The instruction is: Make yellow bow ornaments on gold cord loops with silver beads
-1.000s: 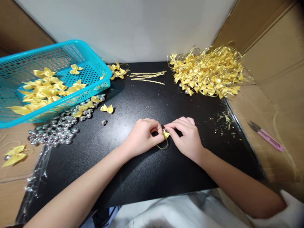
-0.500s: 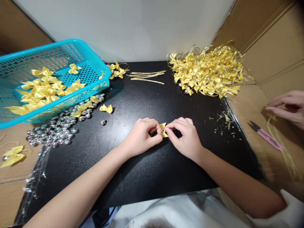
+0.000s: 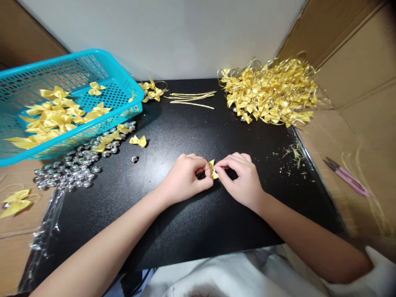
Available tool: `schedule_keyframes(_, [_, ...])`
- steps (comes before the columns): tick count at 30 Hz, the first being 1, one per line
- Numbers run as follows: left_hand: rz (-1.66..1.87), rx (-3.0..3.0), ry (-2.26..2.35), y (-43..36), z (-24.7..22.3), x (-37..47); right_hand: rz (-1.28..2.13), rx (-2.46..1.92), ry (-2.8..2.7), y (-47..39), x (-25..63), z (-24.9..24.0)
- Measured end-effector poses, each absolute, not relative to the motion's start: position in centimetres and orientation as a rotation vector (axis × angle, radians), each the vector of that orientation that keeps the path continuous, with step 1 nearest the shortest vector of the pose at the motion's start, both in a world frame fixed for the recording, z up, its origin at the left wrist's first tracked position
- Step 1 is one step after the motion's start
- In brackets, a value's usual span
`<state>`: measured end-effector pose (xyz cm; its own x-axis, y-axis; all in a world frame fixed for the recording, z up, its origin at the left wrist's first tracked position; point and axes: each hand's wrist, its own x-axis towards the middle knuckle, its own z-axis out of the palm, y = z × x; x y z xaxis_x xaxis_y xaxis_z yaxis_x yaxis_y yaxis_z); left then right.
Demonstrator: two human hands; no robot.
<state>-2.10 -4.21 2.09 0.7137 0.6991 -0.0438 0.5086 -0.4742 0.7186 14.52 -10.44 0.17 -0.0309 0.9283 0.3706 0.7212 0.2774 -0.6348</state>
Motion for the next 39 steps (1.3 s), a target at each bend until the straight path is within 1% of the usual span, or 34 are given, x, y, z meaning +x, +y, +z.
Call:
schedule_keyframes(26, [0.245, 2.166, 0.953, -4.31, 2.43, -1.77, 0.279, -1.494, -1.808, -10.61, 14.22, -0.08])
schedule_keyframes(39, [0.256, 2.185, 0.920, -4.24, 2.37, -1.92, 0.321, -1.534, -1.805, -10.61, 14.20, -0.13])
